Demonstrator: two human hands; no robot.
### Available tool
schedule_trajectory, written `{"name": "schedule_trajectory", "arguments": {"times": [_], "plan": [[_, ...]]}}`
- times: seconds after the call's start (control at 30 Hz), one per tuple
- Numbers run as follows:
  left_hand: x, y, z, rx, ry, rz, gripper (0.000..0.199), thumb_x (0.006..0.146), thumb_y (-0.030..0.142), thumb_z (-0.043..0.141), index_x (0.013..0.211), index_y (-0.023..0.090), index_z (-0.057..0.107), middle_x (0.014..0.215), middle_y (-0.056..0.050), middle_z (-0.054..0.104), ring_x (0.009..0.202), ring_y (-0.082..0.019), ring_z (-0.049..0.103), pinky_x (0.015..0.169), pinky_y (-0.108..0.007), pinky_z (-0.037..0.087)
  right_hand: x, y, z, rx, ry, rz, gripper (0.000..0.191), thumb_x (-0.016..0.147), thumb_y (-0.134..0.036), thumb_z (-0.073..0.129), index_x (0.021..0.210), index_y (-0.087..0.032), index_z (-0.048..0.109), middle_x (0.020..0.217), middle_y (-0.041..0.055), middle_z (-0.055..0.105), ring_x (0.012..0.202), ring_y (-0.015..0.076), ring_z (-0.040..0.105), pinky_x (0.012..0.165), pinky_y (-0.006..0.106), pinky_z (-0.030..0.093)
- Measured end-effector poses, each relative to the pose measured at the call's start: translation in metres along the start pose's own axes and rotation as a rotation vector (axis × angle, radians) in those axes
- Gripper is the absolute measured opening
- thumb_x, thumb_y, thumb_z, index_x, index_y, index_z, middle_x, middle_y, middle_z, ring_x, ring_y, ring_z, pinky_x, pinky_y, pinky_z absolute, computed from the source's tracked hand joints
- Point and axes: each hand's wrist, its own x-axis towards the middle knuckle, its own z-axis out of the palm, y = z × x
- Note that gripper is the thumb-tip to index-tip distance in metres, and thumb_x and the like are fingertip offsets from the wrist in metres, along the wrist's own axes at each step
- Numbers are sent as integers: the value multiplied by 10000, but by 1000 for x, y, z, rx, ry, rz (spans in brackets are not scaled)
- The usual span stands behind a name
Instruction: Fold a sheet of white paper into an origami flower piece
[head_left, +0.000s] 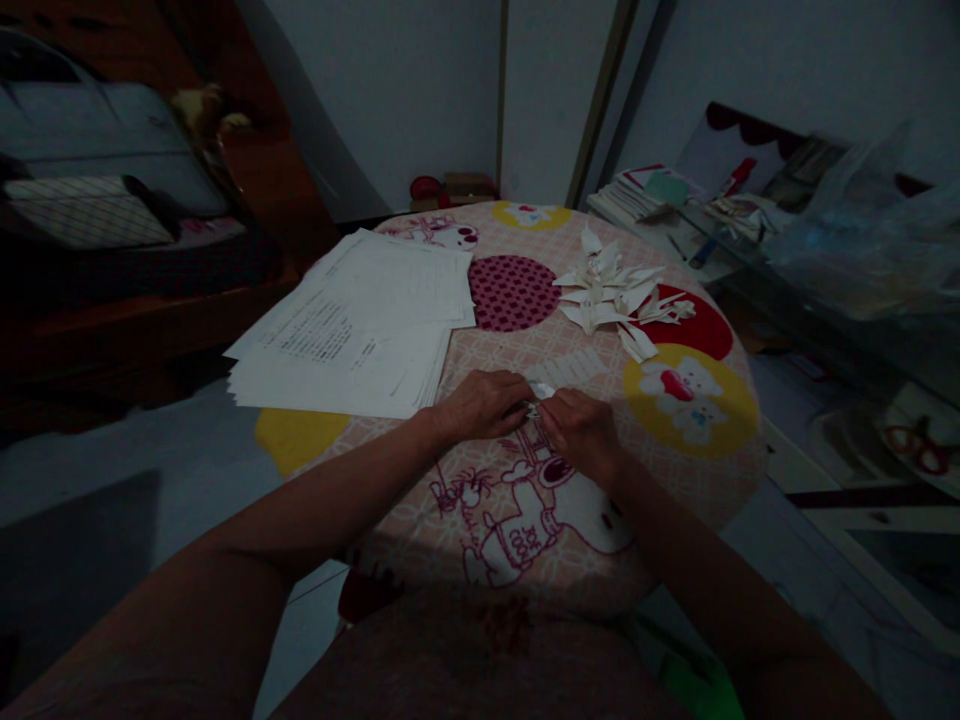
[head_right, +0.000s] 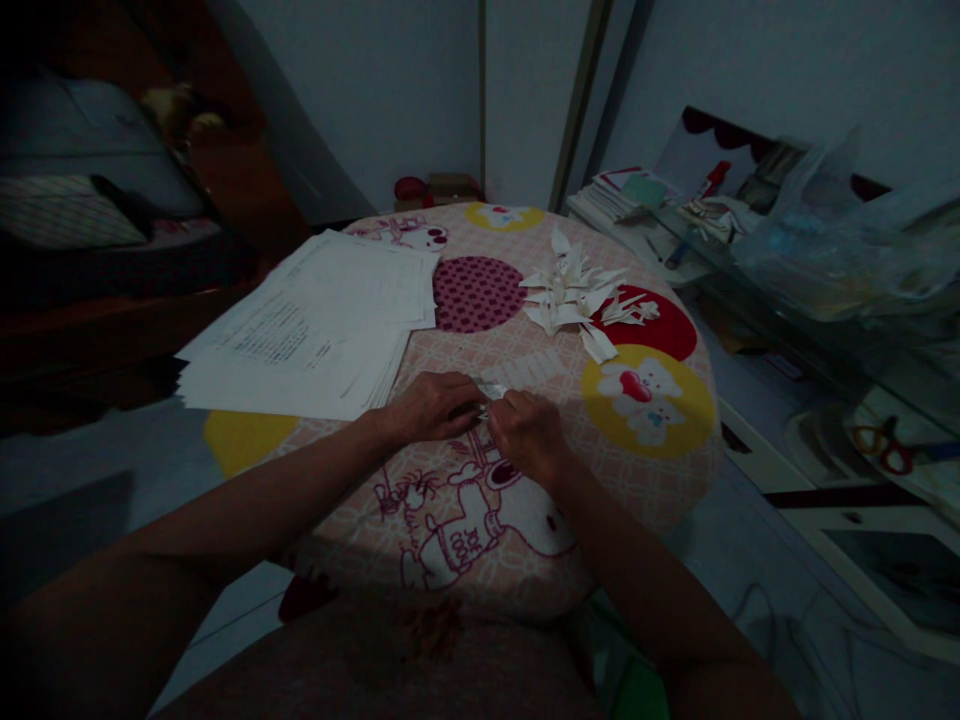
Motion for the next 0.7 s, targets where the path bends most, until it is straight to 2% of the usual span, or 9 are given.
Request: {"name": "schedule_trajectory", "arguments": {"times": [0.17,0.37,0.53,0.6,0.7], "plan": [[1,0,2,36,-2,-7,245,964,319,453,977,166,644,859,-59,670,810,-166,625,685,-253,465,0,0,0,-14,-4,4,315,983,-200,447,748,-158,651,742,80,655,690,176,526,654,313,325],[1,3,2,119,17,57,273,989,297,427,916,156,649,829,-61,659,754,-156,606,637,-253,452,-2,3,0,-51,-21,-38,248,960,-175,489,818,-169,693,780,75,657,726,187,518,649,313,325],[0,5,0,115,-34,142,285,984,232,435,810,160,648,824,-64,667,752,-155,599,642,-259,465,-4,2,1,-73,-52,-75,252,920,-134,536,725,-178,690,751,81,643,760,208,502,668,332,335],[-1,4,-1,70,-42,134,282,983,233,443,826,164,667,855,-71,679,788,-161,612,675,-264,483,-4,2,1,-31,-76,-75,256,915,-131,545,707,-177,685,762,80,645,778,207,512,683,325,354],[-1,3,-1,-49,-9,40,271,980,262,464,881,169,698,905,-78,692,860,-172,633,730,-269,502,-6,6,2,109,-78,0,267,915,-136,554,679,-171,674,784,75,643,782,188,545,691,299,388]]}}
